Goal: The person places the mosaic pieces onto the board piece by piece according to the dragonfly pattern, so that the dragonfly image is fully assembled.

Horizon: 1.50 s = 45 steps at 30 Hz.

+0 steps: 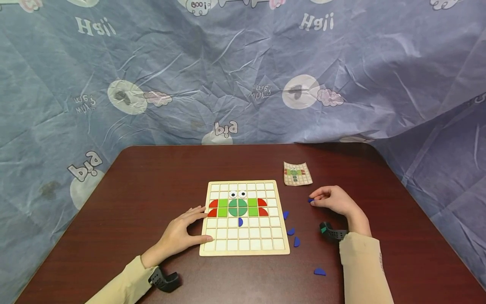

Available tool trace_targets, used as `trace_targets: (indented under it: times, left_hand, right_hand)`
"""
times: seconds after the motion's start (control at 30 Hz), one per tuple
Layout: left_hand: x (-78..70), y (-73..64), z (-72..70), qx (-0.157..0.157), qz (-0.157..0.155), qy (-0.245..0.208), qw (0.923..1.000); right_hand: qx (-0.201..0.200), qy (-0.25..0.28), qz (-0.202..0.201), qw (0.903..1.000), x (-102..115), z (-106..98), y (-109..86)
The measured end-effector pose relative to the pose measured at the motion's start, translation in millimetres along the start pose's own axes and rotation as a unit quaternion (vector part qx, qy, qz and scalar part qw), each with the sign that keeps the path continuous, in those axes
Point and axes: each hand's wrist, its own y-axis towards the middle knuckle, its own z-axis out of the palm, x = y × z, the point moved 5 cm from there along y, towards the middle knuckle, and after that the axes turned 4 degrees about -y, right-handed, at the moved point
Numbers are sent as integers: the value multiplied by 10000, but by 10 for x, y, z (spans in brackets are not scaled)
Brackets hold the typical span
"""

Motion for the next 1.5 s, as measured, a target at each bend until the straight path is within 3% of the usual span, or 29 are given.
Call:
trace_targets:
  times: [0.17, 0.37, 0.6, 0.9, 1.07, 1.23, 1.5]
  left_hand:
    - [1, -7, -5, -6, -9, -49, 10000]
    - [5, -4, -3, -8, 31, 16, 10000]
    - [2, 6, -1, -17, 92, 53, 9999]
    - [5, 5, 9, -9, 62, 45, 10000]
    - [12, 0, 10, 1, -28, -21, 10000]
    - [13, -3, 10, 20, -48, -33, 10000]
    - [10, 5, 17, 38, -27, -7, 10000]
  right_hand:
    - [-108, -180, -148, 9997, 118, 35, 15]
    - [-242, -303, -626, 9973, 332, 115, 77]
    - [-103, 191, -1194, 9926, 638, 220, 118]
    - [-182, -164, -1276, 9915, 971, 324, 141]
    - [-55, -229, -1335, 9908, 1098, 410, 149]
    - [313, 103, -1483, 9884, 1241, 537, 183]
    - [861, 7, -1904, 9779, 1531, 781, 243]
